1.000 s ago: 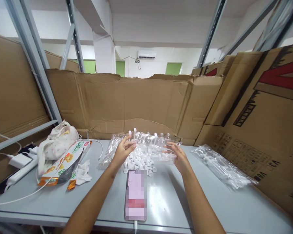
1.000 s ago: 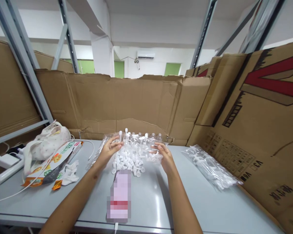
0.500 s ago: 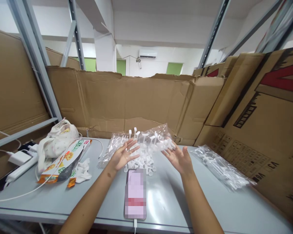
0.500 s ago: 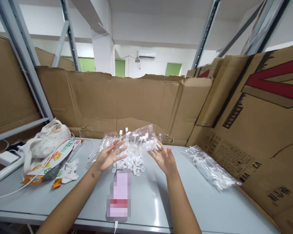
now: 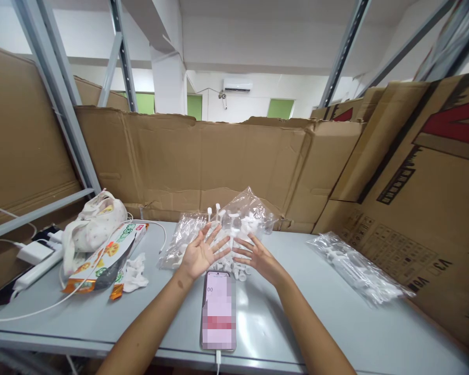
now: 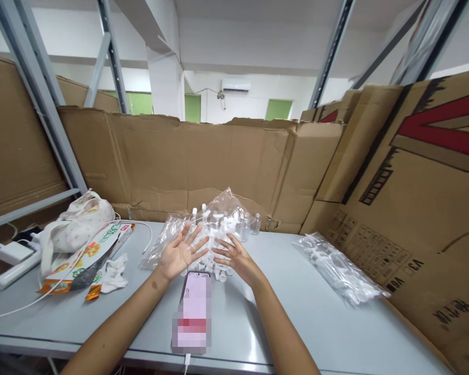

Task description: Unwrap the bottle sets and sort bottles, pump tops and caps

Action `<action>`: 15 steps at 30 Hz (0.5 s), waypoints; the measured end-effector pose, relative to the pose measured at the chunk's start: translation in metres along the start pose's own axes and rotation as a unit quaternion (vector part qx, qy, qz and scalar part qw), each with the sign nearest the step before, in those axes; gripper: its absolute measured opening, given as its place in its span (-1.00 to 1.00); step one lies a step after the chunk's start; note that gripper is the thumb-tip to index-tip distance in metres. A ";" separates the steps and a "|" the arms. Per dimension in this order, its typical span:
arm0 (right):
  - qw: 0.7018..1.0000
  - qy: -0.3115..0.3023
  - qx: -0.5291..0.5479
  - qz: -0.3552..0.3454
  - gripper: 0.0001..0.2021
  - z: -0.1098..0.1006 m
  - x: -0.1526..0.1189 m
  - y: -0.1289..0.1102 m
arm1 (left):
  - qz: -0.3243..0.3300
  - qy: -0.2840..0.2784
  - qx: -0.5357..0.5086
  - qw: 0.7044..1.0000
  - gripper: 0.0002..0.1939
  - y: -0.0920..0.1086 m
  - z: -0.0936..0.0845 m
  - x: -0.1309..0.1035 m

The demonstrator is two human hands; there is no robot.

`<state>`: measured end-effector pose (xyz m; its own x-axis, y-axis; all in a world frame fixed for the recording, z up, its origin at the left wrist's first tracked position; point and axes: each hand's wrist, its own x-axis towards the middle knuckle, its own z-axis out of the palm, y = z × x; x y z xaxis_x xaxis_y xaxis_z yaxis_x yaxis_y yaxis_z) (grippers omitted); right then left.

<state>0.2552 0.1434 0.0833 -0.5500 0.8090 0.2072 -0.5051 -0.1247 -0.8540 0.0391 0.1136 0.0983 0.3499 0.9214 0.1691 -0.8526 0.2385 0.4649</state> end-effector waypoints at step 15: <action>0.989 0.091 -0.113 -0.001 -0.28 0.030 -0.001 0.015 | -0.039 0.068 0.036 0.996 -0.61 -0.021 0.004 0.001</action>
<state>0.2286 0.1233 0.0848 -0.4104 0.9017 0.1365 -0.3320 -0.0083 -0.9432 0.0586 0.1082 0.0925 0.3547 0.9349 0.0132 -0.7931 0.2934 0.5338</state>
